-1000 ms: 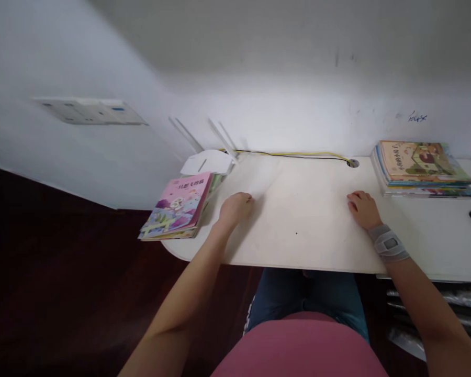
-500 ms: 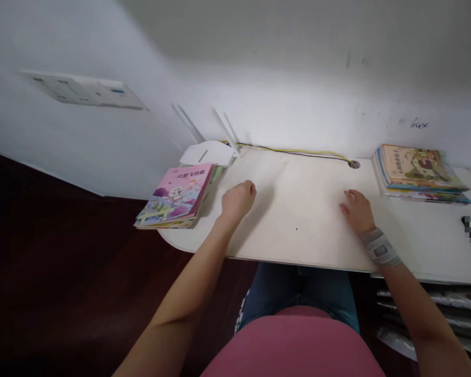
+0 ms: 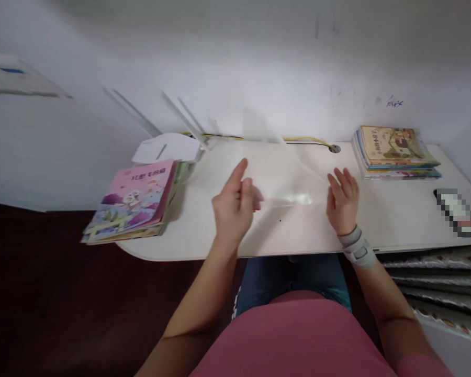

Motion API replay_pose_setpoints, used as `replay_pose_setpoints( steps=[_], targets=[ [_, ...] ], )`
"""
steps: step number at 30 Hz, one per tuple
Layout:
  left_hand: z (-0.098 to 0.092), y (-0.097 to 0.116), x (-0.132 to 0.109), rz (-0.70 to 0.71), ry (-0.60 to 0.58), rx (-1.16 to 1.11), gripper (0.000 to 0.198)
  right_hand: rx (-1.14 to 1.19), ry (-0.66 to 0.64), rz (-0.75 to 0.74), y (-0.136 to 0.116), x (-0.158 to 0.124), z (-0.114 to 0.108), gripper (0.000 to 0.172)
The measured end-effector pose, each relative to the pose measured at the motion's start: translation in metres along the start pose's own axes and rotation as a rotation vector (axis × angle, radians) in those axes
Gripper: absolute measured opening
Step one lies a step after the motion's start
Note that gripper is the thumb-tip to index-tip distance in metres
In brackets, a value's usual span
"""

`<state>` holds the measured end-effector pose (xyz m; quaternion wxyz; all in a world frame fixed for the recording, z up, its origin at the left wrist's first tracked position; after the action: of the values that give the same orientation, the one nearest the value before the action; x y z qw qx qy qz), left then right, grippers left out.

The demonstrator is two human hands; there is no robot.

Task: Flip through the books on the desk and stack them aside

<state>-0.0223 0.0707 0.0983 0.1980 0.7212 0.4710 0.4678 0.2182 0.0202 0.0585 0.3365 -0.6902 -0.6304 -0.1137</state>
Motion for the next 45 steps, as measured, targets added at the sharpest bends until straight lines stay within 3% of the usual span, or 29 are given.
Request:
replay_pose_setpoints(
  steps=[2, 4, 8, 12, 16, 20, 24, 30, 39, 45],
  targets=[
    [-0.009, -0.031, -0.004, -0.074, 0.005, 0.082, 0.049, -0.192, -0.058, 0.000, 0.016, -0.004, -0.022, 0.050],
    [-0.006, -0.061, -0.012, -0.144, -0.076, 0.223, 0.046, -0.292, -0.138, -0.049, 0.024, -0.017, -0.028, 0.050],
    [0.024, -0.097, -0.040, -0.138, -0.356, 0.458, 0.041, -0.321, -0.358, -0.190, 0.037, -0.058, -0.003, 0.045],
    [0.040, -0.097, -0.055, -0.053, -0.402, 0.628, 0.040, -0.347, -0.554, -0.158, 0.058, -0.088, 0.019, 0.045],
    [0.058, -0.073, -0.049, 0.040, -0.436, 0.687, 0.046, -0.312, -0.560, -0.142, 0.056, -0.078, 0.020, 0.059],
    [0.097, -0.051, -0.042, 0.178, -0.691, 0.685, 0.066, -0.315, -0.477, -0.134, 0.046, -0.045, 0.035, 0.058],
    [0.115, -0.061, -0.040, 0.160, -0.886, 0.687, 0.073, -0.335, -0.559, -0.075, 0.058, -0.033, 0.060, 0.058],
    [0.104, -0.077, -0.032, 0.124, -0.813, 0.705, 0.068, -0.327, -0.561, -0.078, 0.075, -0.035, 0.062, 0.058],
    [0.054, -0.112, -0.028, -0.040, -0.651, 0.772, 0.068, -0.361, -0.580, -0.069, 0.079, -0.035, 0.065, 0.059],
    [0.048, -0.108, -0.032, -0.049, -0.674, 0.753, 0.068, -0.361, -0.547, -0.100, 0.084, -0.038, 0.067, 0.059]
  ],
)
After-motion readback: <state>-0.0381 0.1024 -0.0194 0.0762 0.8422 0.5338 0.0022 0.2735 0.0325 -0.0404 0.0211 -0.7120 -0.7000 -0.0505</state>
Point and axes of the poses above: each hand's wrist, its own x-axis towards the middle knuckle, its own z-axis out of the palm, y = z × x, the point moved 7 cm from there along x, towards the middle knuckle, and after that the axes turned 1 degree about z, right-handed, at the moved point
